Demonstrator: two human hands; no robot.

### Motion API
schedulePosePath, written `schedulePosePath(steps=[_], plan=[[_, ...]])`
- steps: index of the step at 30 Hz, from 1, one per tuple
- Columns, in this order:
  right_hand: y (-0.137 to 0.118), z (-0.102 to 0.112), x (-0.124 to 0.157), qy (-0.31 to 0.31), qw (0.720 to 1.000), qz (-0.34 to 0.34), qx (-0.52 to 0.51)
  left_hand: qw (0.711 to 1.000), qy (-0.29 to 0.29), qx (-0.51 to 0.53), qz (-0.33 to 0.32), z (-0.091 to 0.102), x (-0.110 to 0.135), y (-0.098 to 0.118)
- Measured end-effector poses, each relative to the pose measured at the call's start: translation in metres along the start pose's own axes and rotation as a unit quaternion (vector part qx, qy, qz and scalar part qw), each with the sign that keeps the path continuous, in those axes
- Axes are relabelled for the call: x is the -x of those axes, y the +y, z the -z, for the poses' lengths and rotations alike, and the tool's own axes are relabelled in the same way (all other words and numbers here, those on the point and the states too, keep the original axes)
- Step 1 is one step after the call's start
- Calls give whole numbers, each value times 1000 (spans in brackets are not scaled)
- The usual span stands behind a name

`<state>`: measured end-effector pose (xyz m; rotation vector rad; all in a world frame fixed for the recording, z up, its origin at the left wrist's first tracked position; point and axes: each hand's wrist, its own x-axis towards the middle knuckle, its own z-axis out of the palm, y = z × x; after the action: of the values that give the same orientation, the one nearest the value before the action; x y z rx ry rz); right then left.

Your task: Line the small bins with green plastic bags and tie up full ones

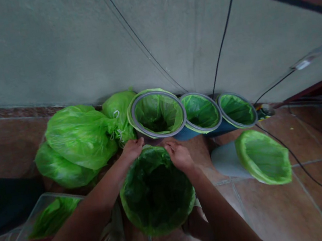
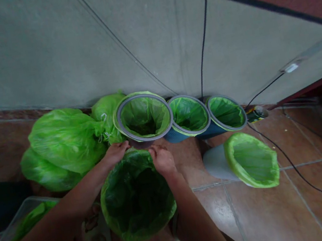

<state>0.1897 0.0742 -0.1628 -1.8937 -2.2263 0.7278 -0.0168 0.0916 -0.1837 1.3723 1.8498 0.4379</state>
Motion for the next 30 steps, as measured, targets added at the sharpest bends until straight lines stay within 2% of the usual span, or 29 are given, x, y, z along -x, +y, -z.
schedulePosePath(steps=[3, 6, 8, 11, 13, 17, 20, 23, 26, 28, 30], plan=[[-1, -12, -6, -41, 999, 23, 9, 999, -36, -1, -7, 0, 4, -12], [5, -15, -4, -63, 997, 49, 10, 996, -66, 21, -59, 2, 16, -18], [10, -13, -3, -79, 994, 70, 14, 993, -65, 11, -101, 2, 24, -20], [16, -10, -5, -110, 990, 80, 26, 980, -37, -94, -172, -2, 33, -23], [19, -11, -6, -121, 989, 74, 33, 964, -19, -179, -197, -7, 39, -23], [23, -14, -3, -128, 990, 23, 51, 948, -7, -282, -145, -15, 50, -17], [22, -12, 1, -132, 990, 1, 57, 944, -1, -302, -130, -14, 56, -12], [13, -5, 3, -93, 994, 42, 42, 958, 5, -253, -138, -4, 58, -16], [-4, -1, -1, -55, 992, 115, 0, 983, -5, -147, -107, 11, 63, -26], [-14, -5, -8, -54, 987, 151, -13, 995, -2, -68, -79, 19, 68, -35], [-19, -13, -15, -66, 985, 157, -4, 999, 1, 3, -51, 24, 74, -43]])
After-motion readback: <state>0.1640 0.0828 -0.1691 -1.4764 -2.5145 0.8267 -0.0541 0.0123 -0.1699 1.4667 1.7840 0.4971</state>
